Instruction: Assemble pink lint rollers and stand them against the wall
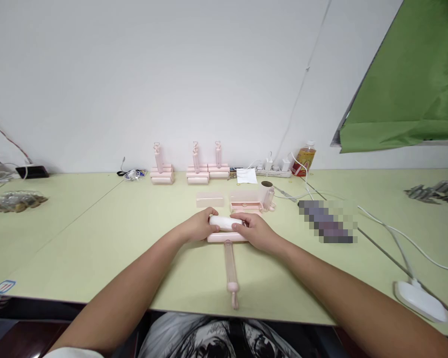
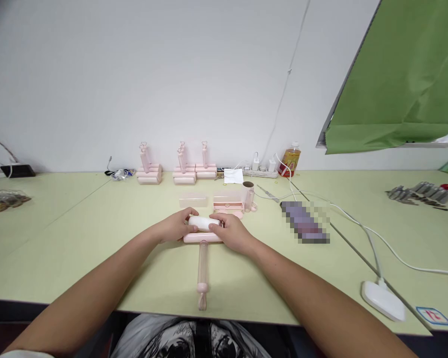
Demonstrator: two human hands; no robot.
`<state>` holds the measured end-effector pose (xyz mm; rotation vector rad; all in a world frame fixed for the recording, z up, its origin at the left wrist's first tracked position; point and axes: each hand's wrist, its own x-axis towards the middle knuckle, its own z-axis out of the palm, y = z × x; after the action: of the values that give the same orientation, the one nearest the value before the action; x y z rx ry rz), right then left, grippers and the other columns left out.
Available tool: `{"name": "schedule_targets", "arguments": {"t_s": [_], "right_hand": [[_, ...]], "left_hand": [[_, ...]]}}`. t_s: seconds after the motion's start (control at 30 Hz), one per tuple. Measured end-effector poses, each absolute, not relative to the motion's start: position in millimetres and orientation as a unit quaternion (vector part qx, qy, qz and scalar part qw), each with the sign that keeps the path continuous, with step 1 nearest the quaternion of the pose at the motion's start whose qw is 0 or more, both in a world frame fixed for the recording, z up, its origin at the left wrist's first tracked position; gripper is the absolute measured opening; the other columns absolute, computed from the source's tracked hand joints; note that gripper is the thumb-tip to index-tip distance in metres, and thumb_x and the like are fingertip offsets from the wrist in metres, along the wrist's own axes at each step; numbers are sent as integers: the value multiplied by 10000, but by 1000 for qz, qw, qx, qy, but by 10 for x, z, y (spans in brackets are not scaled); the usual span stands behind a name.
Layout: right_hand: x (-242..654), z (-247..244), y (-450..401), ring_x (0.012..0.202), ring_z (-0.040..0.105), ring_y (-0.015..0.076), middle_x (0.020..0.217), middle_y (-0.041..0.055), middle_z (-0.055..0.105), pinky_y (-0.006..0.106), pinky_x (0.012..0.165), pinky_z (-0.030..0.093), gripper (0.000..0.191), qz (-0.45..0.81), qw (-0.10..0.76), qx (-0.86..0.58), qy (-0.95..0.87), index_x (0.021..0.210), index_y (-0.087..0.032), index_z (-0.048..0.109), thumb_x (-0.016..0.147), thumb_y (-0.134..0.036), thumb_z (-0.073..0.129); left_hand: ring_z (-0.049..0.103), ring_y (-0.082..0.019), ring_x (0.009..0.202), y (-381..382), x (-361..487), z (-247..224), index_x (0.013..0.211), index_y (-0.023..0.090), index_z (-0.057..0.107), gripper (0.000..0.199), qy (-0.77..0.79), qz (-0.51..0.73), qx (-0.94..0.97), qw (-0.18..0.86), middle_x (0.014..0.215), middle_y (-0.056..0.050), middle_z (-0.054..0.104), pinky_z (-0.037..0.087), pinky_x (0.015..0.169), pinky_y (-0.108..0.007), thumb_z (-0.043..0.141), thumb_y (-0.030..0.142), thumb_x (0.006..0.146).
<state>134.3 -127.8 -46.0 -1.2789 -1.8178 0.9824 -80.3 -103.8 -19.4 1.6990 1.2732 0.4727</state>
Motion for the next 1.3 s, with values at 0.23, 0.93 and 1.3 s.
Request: {"name": "schedule_targets", "arguments": {"t_s": [0.23,0.93,1.3], "right_hand": [[1357,-437,-1261,814,561,192,960,34,671,294,702,407,408,436,352,-498,-662,1123,-183,687,753,-346,634],[1411,-402,-1171,652,556,115,812,14,688,226,589,433,426,580,378,-472,-546,1078,-142,698,673,-140,565],[1399,-406,-1148,646,664,140,849,48,684,279,613,603,362,610,421,-446,-502,1043,-130,662,707,-59,549]], "left_hand": [[508,-111,470,-1018,-811,-151,1034,204,574,425,502,190,670,513,742,7,594,391,411,-217,697,252,630],[678,-155,690,-741,-998,-215,969,166,529,431,420,265,549,673,823,-10,612,584,650,-322,813,190,646],[677,-157,549,-668,-1001,-296,853,137,547,386,423,308,531,667,648,5,615,602,609,-320,845,244,633]]}}
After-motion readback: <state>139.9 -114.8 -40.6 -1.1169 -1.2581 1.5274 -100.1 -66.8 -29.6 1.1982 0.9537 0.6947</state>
